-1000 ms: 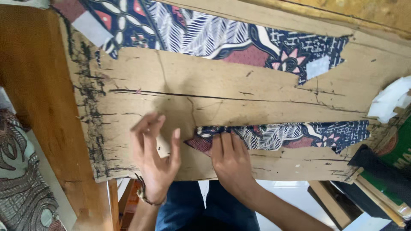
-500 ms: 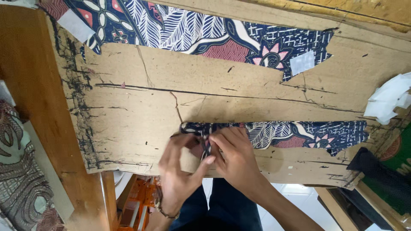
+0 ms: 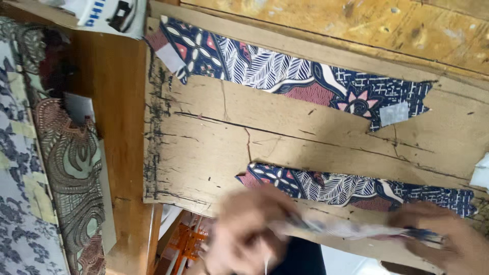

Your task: The person places a patterned fabric piece on a wooden table, then repeatedly tears small white paper pieces and sticks them onto the fabric. The person handles the fabric and paper pieces one at a time, arranging them on the table.

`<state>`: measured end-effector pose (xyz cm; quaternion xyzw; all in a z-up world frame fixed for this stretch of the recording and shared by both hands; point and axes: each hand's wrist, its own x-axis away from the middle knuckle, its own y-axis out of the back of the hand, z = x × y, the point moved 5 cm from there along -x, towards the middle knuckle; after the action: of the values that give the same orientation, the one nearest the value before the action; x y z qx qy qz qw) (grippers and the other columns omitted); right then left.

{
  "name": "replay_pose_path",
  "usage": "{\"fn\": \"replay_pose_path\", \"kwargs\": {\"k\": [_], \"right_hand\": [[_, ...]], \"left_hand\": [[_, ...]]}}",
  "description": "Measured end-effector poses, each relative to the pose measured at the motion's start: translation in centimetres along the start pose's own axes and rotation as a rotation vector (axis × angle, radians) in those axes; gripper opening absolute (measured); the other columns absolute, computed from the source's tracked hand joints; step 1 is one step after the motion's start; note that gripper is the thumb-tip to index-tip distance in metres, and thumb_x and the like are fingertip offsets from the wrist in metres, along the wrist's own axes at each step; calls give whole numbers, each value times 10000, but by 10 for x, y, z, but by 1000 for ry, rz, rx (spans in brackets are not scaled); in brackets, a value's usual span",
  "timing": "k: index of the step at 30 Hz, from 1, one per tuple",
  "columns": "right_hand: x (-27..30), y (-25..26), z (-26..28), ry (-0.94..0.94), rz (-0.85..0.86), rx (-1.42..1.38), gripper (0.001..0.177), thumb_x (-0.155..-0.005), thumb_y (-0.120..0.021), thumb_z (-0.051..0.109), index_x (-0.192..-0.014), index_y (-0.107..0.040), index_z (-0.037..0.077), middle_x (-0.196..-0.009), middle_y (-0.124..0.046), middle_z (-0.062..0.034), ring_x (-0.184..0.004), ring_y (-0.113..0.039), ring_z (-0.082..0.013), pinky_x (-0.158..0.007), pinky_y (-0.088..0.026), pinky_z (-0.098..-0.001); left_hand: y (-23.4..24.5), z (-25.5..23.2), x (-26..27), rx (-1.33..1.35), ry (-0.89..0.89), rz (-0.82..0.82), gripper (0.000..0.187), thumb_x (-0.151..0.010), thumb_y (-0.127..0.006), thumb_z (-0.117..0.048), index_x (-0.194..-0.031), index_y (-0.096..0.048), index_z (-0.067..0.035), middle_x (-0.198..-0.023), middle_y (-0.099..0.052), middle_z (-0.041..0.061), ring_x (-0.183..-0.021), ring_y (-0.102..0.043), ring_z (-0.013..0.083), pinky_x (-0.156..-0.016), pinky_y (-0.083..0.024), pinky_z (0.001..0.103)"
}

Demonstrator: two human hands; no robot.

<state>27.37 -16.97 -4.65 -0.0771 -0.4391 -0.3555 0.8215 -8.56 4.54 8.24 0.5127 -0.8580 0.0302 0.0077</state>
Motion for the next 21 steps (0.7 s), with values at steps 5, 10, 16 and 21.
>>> {"fn": "replay_pose_path", "kwargs": {"k": [5, 10, 16, 21], "right_hand": [[11, 44, -24, -246, -128, -99, 235, -852, -811, 258, -1040, -804, 117, -1012, -728, -58, -892, -726, -187, -766, -606, -352], [-35, 104, 29, -480, -412, -134, 221, -939, -727, 208, -1015, -779, 7, -815, -747, -112, -650, -730, -204, -576, -576, -349], [-73, 137, 85, 48, -822, -401, 103, -1002, -744, 80, -1017, -687, -5, -837, -676, -70, -685, -582, -47, -575, -430, -221], [-86, 140, 108, 89, -957, -472, 158, -977, -742, 7, -1106, -654, 33, -890, -699, -15, -770, -611, -30, -623, -429, -192]], "left_hand": [[117, 55, -26, -120, 206, -423, 107, -979, -716, -64, -1065, -672, -18, -898, -704, 49, -716, -632, 96, -583, -527, 250], [176, 80, -60, -303, 164, -410, 155, -1137, -697, -67, -1019, -659, 26, -877, -658, 4, -733, -514, 22, -625, -387, 174], [204, 88, -89, -481, 181, -413, 109, -1052, -740, -79, -1067, -701, 21, -881, -681, -1, -744, -555, 28, -654, -435, 191], [212, 94, -102, -514, 153, -410, 98, -1074, -722, -69, -1088, -707, 27, -920, -697, 1, -779, -585, 25, -674, -457, 198]]}}
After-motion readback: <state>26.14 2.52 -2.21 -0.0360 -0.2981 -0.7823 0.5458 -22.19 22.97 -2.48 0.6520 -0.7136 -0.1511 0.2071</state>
